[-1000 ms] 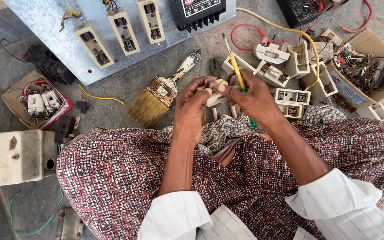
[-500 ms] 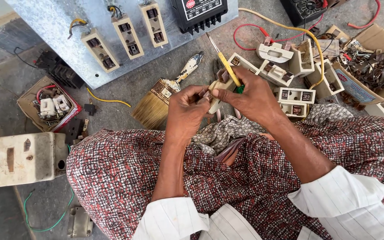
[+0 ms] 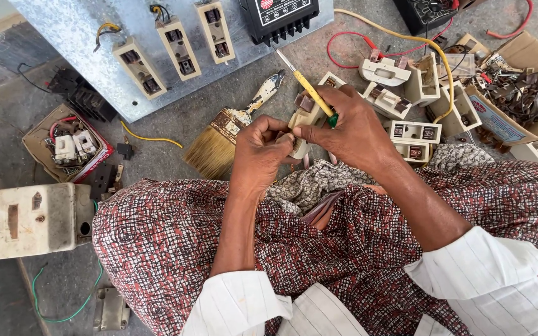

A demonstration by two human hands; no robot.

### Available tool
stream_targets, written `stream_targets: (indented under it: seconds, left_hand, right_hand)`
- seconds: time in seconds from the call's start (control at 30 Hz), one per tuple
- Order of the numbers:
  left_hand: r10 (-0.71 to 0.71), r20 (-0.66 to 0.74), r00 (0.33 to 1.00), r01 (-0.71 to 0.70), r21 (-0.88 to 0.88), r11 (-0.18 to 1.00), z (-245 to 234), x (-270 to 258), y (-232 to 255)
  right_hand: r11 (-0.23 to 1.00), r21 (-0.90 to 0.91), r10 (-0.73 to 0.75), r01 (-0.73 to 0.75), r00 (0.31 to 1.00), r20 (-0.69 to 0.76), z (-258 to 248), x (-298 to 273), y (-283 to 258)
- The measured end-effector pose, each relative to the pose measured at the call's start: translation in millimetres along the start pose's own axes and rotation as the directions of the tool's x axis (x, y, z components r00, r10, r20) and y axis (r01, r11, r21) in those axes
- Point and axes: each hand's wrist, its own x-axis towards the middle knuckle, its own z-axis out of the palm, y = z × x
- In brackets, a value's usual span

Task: The person disassembles and cleans electrical fuse holders using a screwdriver and a paintbrush before working on a switch box and various control components. They handle the parts by hand, using pliers and a screwdriver to manipulate wires and internal elements of the electrical units.

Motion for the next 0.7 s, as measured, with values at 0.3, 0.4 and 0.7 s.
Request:
stream_targets:
  seconds: [0.3,0.4,0.7]
  left_hand:
    - [-0.033,0.05,0.998,0.034,-0.034,0.999,-1,3,5]
    - [-0.034,0.06,0.998,0.036,-0.025,0.999,-1,4,4]
    - [-0.054,-0.159,0.986,-0.007,-0.357,0.934,-22,10,-4]
  right_hand:
    - [0.998,0.009,-0.064,0.064,0.998,-0.008,-1,-2,4]
    - [0.981,-0.045,-0.188,0.187,0.982,-0.03,1,0,5]
    - [0.982,-0.186,0.072,-0.021,0.959,0.273,-22,2,-3]
